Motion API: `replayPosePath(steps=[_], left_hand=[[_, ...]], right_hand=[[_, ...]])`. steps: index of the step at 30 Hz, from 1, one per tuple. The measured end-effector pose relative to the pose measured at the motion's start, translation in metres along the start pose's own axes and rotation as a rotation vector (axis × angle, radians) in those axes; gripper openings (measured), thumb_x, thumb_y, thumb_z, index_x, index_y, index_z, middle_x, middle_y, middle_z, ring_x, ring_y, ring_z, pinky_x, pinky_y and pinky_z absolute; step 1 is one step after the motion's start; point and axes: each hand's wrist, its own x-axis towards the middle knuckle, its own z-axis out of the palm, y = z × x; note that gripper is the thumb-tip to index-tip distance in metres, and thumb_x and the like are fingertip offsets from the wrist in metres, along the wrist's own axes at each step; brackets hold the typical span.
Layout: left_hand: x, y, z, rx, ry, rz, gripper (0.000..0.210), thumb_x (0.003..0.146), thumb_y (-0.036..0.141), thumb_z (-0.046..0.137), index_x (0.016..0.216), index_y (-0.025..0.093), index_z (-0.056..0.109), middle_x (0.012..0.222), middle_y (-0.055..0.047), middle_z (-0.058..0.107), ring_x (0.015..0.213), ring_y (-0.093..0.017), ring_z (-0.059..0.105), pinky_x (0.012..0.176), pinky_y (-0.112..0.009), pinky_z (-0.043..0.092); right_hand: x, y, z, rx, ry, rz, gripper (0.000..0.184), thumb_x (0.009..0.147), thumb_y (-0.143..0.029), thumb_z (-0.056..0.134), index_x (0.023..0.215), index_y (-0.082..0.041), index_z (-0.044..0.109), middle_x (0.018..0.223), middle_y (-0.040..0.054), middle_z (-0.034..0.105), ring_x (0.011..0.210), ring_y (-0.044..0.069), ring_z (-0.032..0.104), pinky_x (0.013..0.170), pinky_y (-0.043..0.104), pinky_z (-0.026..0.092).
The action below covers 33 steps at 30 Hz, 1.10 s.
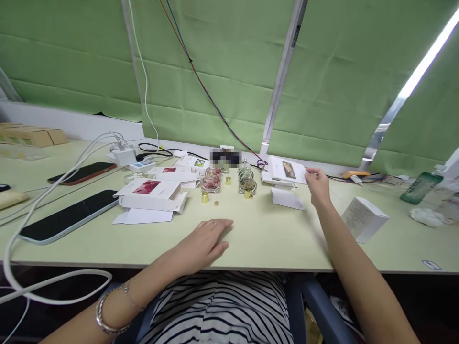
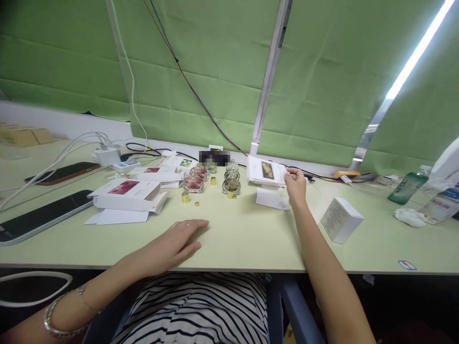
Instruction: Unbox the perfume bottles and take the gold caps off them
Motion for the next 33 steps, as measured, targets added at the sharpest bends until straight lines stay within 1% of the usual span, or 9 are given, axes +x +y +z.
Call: replayPosePath(steps=[2,4,7,9,12,16,21,30,33], left_hand=[[-0.001,-0.002,0.003,-0.017,0.087,-0.056,0.061,0.088,0.043,0.036,0.138,0.019,0.012,0.143,-0.013,0.025,0.130,-0.025,0.026,0.103,-0.042,0.028],[-0.002,-0.004,0.006,-0.005,0.180,-0.083,0.073,0.086,0.049,0.038,0.139,0.018,-0.002,0.147,-0.015,0.007,0.135,-0.027,0.010,0.106,-0.045,0.022],[-0.001,-0.007,0.008,0.028,0.204,-0.049,0.074,0.084,0.054,0.039,0.139,0.018,0.004,0.147,-0.015,0.005,0.135,-0.028,0.007,0.106,-0.045,0.021],[-0.001,-0.008,0.006,0.034,0.147,-0.016,0.067,0.084,0.054,0.039,0.136,0.019,0.017,0.145,-0.013,0.017,0.133,-0.027,0.017,0.105,-0.043,0.024],[-0.001,-0.007,0.001,0.013,0.079,-0.029,0.055,0.084,0.053,0.040,0.129,0.022,0.034,0.140,-0.010,0.032,0.128,-0.027,0.029,0.102,-0.043,0.029],[0.000,-0.006,-0.005,-0.066,0.028,-0.058,0.055,0.082,0.053,0.043,0.127,0.023,0.036,0.138,-0.010,0.033,0.126,-0.026,0.031,0.102,-0.043,0.030],[0.000,-0.007,-0.008,-0.141,0.003,-0.069,0.059,0.080,0.056,0.045,0.128,0.024,0.035,0.138,-0.010,0.033,0.124,-0.028,0.034,0.100,-0.044,0.032],[0.001,-0.010,-0.011,-0.212,-0.008,-0.056,0.062,0.077,0.054,0.051,0.128,0.024,0.033,0.137,-0.008,0.035,0.123,-0.025,0.036,0.101,-0.040,0.033],[0.001,-0.010,-0.010,-0.234,-0.007,-0.073,0.061,0.078,0.052,0.051,0.128,0.024,0.032,0.137,-0.008,0.034,0.123,-0.024,0.036,0.102,-0.039,0.033]], right_hand=[[-0.034,-0.017,0.004,0.085,-0.137,-0.121,0.028,0.073,-0.028,0.045,0.099,-0.017,0.051,0.061,-0.0031,0.051,0.053,0.012,0.048,0.053,0.023,0.038],[-0.076,-0.030,0.008,-0.032,-0.322,-0.206,0.020,0.074,-0.027,0.046,0.091,-0.019,0.053,0.060,-0.0022,0.055,0.054,0.014,0.050,0.054,0.024,0.038],[-0.131,-0.038,0.012,-0.118,-0.654,-0.328,0.018,0.080,-0.029,0.042,0.080,-0.020,0.057,0.068,0.0011,0.061,0.062,0.016,0.055,0.057,0.026,0.039],[-0.149,-0.038,0.011,-0.100,-0.727,-0.405,0.023,0.085,-0.031,0.038,0.083,-0.021,0.059,0.074,0.0020,0.062,0.066,0.016,0.055,0.060,0.027,0.040],[-0.151,-0.030,0.008,-0.036,-0.660,-0.450,0.030,0.088,-0.033,0.035,0.086,-0.021,0.062,0.080,0.0041,0.061,0.072,0.016,0.055,0.067,0.028,0.043],[-0.136,-0.015,0.006,-0.015,-0.488,-0.341,0.031,0.087,-0.033,0.035,0.102,-0.020,0.058,0.100,0.0072,0.059,0.094,0.020,0.054,0.081,0.034,0.043],[-0.132,-0.003,0.009,-0.024,-0.657,-0.130,0.036,0.085,-0.030,0.035,0.118,-0.022,0.046,0.119,0.0060,0.055,0.111,0.020,0.049,0.093,0.040,0.038],[-0.134,-0.009,0.004,-0.037,-0.742,-0.161,0.035,0.086,-0.030,0.035,0.118,-0.024,0.048,0.126,0.0037,0.050,0.118,0.019,0.043,0.098,0.038,0.034],[-0.135,-0.011,0.002,-0.039,-0.807,-0.178,0.033,0.086,-0.029,0.035,0.115,-0.024,0.049,0.121,0.0037,0.054,0.114,0.019,0.046,0.096,0.039,0.035]])
